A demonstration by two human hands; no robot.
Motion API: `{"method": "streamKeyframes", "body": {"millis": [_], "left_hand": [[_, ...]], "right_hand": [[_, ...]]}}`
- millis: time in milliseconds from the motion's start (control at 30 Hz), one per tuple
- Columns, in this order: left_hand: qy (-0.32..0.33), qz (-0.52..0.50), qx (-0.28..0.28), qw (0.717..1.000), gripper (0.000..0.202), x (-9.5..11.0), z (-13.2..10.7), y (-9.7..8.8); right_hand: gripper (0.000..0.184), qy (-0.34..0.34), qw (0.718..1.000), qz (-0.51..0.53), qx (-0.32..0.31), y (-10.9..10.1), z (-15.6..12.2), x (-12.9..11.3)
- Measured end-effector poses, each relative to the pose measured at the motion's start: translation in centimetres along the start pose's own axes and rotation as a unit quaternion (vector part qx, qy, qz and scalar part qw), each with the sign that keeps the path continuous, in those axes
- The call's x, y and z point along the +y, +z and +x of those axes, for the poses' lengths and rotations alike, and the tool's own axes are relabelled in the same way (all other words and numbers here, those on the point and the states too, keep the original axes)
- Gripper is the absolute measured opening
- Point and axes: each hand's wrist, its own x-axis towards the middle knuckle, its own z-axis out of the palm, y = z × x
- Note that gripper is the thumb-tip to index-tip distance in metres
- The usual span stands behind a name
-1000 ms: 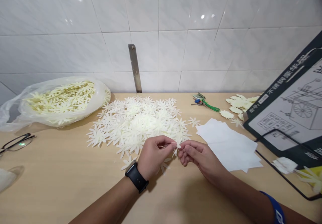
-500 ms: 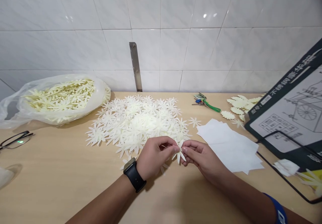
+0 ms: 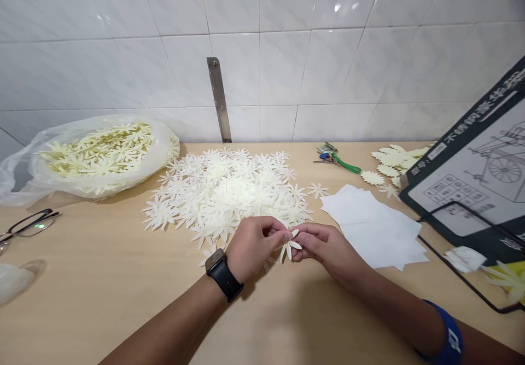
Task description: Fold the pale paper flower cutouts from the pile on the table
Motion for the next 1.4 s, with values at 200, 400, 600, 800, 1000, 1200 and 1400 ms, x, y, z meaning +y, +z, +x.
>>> {"method": "streamKeyframes", "body": {"millis": [200, 400, 600, 800, 1000, 1200, 1400], "left_hand": [[0.067, 0.000, 0.021, 0.998, 0.018, 0.1, 0.1, 0.0], [0.044, -0.148, 0.167, 0.974, 0.022, 0.4, 1.2, -2.3], [0.082, -0.106, 0.261, 0.956, 0.039, -0.1, 1.9, -4.0], [0.224, 0.208, 0.410, 0.860, 0.030, -0.8, 1.7, -3.8], [0.315, 0.188, 0.160, 0.916, 0.011, 0.3, -0.4, -0.2], [0.316, 0.221, 0.128, 0.914, 0.012, -0.3, -0.2, 0.6], [0.275, 0.130, 0.051, 0.951, 0.013, 0.0, -0.1, 0.4]], "right_hand": [[0.031, -0.019, 0.998, 0.003, 0.059, -0.4, 0.3, 0.2], [0.026, -0.056, 0.984, 0.078, 0.152, -1.1, 0.4, 0.0], [0.028, -0.036, 0.985, 0.109, 0.126, -0.9, 0.3, 0.0], [0.031, -0.006, 0.989, 0.104, 0.104, -0.4, 0.2, -0.2], [0.027, -0.029, 0.992, 0.089, 0.082, -0.3, 0.2, 0.0], [0.023, -0.056, 0.995, 0.049, 0.073, -0.5, 0.0, 0.4], [0.022, -0.063, 0.996, 0.040, 0.051, -0.5, 0.1, 0.7]]}}
